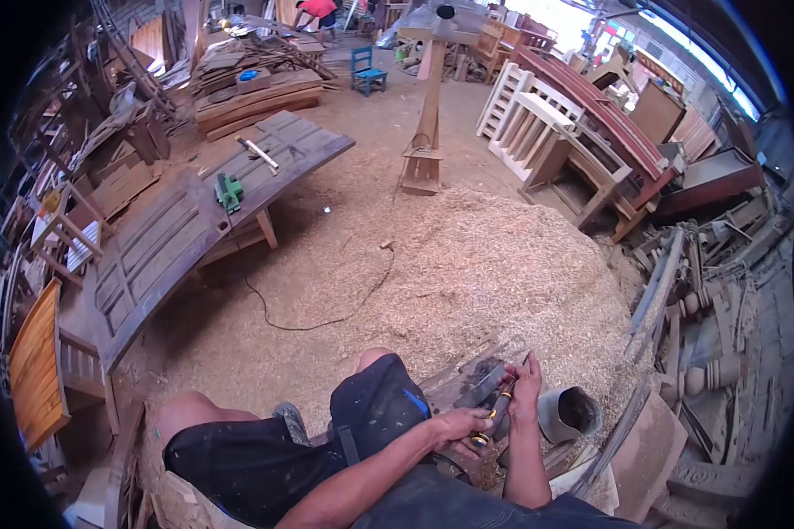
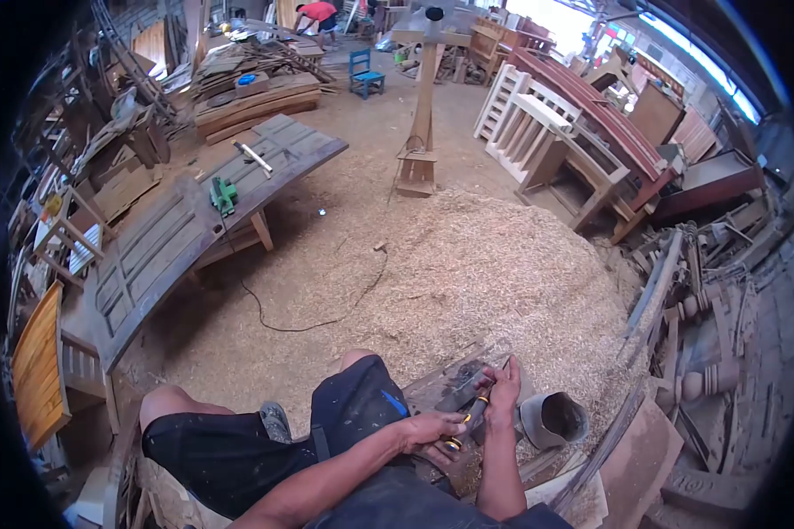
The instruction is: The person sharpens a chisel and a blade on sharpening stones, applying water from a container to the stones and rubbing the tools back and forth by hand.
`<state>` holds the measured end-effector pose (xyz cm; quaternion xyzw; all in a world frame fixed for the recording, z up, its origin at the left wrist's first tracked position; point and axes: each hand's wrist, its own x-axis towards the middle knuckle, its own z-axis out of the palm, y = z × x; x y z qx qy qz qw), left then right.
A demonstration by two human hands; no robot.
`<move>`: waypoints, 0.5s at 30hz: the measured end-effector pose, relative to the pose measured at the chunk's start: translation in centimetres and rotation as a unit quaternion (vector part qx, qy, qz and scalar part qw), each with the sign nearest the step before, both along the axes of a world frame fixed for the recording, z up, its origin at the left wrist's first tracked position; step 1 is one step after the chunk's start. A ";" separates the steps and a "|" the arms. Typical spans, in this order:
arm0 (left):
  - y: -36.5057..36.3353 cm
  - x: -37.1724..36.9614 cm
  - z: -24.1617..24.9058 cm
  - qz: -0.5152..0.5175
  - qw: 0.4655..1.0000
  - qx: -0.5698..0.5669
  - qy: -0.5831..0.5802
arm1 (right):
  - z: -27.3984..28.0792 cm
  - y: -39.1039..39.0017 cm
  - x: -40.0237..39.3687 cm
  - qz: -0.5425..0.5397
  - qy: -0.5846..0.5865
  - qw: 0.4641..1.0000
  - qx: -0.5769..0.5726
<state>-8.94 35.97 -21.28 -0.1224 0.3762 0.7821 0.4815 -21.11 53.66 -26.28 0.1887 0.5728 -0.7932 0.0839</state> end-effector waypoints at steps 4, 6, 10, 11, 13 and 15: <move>0.0 0.8 -0.5 -0.004 0.999 -0.042 0.011 | -0.5 -0.8 1.2 0.002 -0.076 0.997 0.027; 0.5 1.1 -2.9 -0.006 0.995 -0.084 0.051 | -1.1 -1.0 2.5 0.014 -0.064 0.996 0.065; -1.7 0.7 -4.9 -0.003 0.955 -0.168 0.244 | 1.3 -3.3 3.5 0.008 0.012 0.978 0.209; -2.9 0.5 -5.1 -0.007 0.941 -0.187 0.282 | 1.2 -3.4 3.2 0.034 0.003 0.975 0.220; -6.6 -0.8 -3.2 0.013 0.921 -0.240 0.306 | 0.0 -3.5 2.1 0.094 -0.020 0.965 0.242; -9.3 -2.6 -4.4 0.161 0.881 -0.320 0.309 | 0.5 -5.1 1.6 0.072 -0.043 0.990 0.117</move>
